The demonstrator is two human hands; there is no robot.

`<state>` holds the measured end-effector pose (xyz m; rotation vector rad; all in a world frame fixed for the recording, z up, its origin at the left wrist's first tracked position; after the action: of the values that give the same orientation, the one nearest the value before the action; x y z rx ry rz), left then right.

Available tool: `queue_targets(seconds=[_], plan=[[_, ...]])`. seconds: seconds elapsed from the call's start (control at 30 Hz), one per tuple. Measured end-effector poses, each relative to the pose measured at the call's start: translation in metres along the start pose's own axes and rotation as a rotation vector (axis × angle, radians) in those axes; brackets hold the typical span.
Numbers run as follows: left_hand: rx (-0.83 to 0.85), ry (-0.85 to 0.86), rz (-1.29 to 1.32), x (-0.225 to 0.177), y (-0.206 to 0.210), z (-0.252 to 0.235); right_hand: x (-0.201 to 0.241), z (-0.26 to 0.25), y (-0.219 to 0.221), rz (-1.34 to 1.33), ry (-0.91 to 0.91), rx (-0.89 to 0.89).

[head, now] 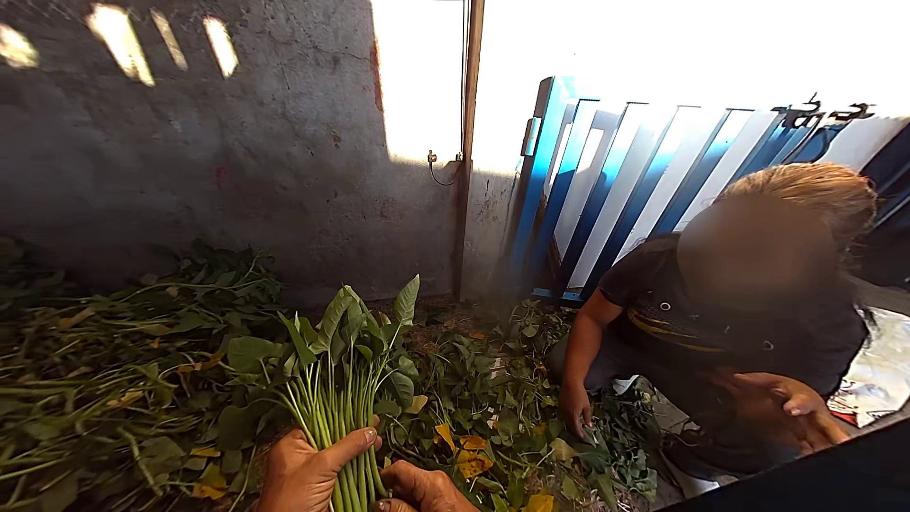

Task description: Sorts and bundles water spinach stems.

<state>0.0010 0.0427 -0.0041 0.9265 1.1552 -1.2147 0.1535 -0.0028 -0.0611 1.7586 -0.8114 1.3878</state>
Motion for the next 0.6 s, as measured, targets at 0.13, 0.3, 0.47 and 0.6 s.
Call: queue_targets(seconds=[0.13, 0.3, 0.47, 0.6], plan=[[0.05, -0.02, -0.007, 0.0, 0.002, 0.001, -0.003, -0.001, 0.0, 0.047, -0.037, -0.036], [-0.132, 0.001, 0.095, 0.006, 0.002, -0.001, -0.01, 0.003, -0.008, 0.228, 0.013, -0.271], [-0.181, -0.025, 0.17, 0.007, -0.008, -0.009, -0.014, 0.007, -0.01, -0.362, 0.175, -0.104], [-0.097, -0.06, 0.174, 0.005, -0.011, -0.011, -0.013, 0.018, -0.005, -0.834, 0.378, 0.129]])
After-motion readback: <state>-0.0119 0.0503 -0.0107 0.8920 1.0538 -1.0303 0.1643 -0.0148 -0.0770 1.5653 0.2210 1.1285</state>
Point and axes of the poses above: each hand's wrist, its own z-axis away from the middle knuckle, its own y-axis out of the palm, x = y × z, the point moved 5 cm from there along -z, towards the middle knuckle, and after that the axes turned 14 degrees about -z, right-handed, at the moved point
